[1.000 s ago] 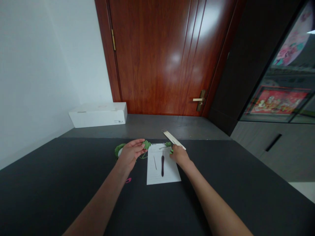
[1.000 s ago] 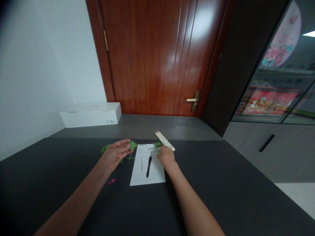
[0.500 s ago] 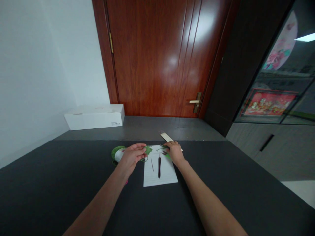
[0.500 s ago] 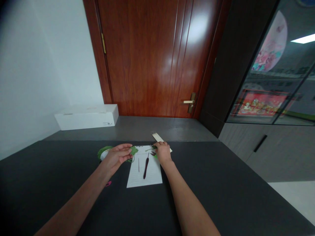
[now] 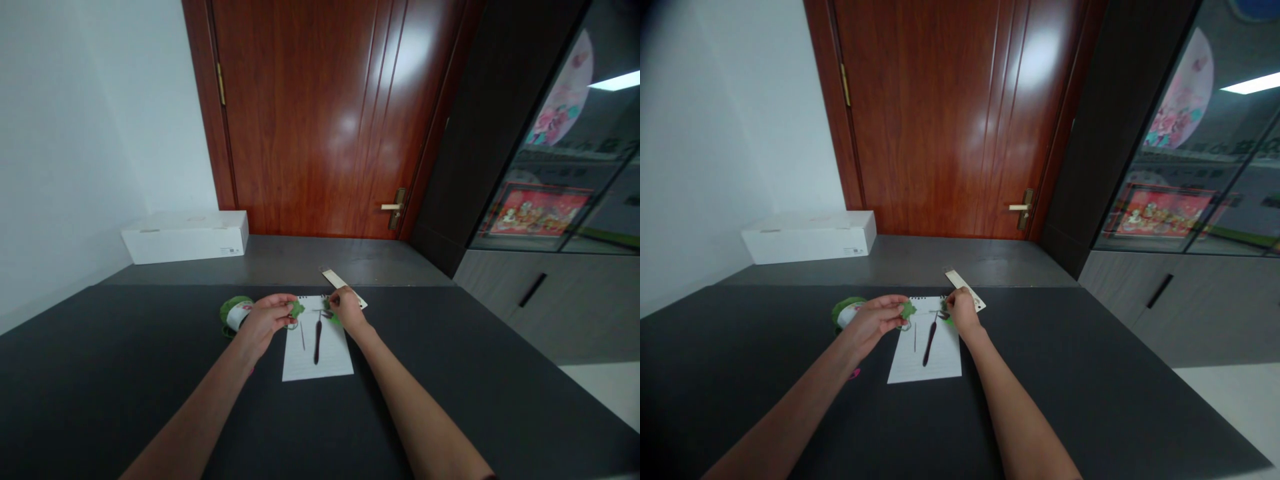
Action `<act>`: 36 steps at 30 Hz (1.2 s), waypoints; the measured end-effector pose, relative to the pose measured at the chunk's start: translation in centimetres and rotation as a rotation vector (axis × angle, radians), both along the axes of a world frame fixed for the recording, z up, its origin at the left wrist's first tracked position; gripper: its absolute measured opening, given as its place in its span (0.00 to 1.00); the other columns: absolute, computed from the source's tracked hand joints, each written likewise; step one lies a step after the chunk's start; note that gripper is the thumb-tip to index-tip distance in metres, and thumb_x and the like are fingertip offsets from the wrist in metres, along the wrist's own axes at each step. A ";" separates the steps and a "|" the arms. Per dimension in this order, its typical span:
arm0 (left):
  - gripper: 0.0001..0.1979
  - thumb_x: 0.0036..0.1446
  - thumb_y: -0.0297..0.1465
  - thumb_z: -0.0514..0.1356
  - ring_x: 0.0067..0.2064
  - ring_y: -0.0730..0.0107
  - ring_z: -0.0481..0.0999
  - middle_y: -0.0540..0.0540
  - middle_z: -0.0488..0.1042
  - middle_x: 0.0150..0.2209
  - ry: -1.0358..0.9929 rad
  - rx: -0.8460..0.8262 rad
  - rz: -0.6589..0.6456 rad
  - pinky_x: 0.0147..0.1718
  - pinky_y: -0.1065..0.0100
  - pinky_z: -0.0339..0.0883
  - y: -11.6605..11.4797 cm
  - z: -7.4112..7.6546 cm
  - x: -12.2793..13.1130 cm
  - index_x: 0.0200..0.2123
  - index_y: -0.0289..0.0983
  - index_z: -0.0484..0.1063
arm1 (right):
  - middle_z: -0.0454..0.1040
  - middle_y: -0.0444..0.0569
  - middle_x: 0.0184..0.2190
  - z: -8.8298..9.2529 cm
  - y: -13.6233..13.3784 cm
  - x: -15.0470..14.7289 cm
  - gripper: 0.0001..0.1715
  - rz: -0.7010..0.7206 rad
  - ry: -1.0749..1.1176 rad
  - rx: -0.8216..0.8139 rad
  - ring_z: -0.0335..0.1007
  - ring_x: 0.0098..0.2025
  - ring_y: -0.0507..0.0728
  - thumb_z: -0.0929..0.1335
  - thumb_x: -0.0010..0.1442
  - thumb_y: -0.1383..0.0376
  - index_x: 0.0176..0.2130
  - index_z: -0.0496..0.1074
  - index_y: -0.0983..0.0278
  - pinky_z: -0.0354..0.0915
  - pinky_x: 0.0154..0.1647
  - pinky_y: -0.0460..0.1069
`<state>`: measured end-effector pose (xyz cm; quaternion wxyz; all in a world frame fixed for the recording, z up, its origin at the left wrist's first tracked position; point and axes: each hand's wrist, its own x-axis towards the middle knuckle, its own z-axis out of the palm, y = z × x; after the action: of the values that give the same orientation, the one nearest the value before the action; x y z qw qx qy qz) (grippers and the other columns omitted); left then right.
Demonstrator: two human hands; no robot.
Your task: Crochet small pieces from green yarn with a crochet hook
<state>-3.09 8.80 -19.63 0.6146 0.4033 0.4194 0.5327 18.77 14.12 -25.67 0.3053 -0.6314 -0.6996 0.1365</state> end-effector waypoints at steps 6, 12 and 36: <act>0.09 0.40 0.20 0.70 0.28 0.66 0.78 0.43 0.79 0.26 0.037 0.000 -0.024 0.29 0.65 0.75 -0.1 -0.1 0.1 0.29 0.31 0.80 | 0.74 0.53 0.53 -0.2 -0.2 0.1 0.18 -0.036 0.198 -0.017 0.75 0.50 0.59 0.69 0.68 0.59 0.54 0.71 0.64 0.74 0.50 0.59; 0.10 0.39 0.25 0.73 0.28 0.66 0.78 0.43 0.80 0.27 0.075 0.052 -0.013 0.30 0.65 0.75 0.4 -0.5 0.2 0.29 0.31 0.80 | 0.77 0.44 0.29 1.1 -0.7 -1.0 0.07 0.067 0.559 -0.013 0.76 0.34 0.54 0.73 0.58 0.65 0.38 0.73 0.65 0.72 0.39 0.51; 0.12 0.37 0.32 0.75 0.28 0.69 0.74 0.45 0.80 0.26 0.161 0.244 0.052 0.30 0.69 0.66 0.0 -0.2 0.7 0.27 0.34 0.80 | 0.77 0.42 0.26 3.8 -4.8 -5.4 0.26 0.343 1.248 -0.320 0.69 0.27 0.50 0.82 0.38 0.52 0.33 0.77 0.63 0.62 0.32 0.46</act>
<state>-2.40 8.79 -19.88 0.5113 0.5053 0.4096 0.5616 13.40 9.35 -21.84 0.5296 -0.3509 -0.4533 0.6252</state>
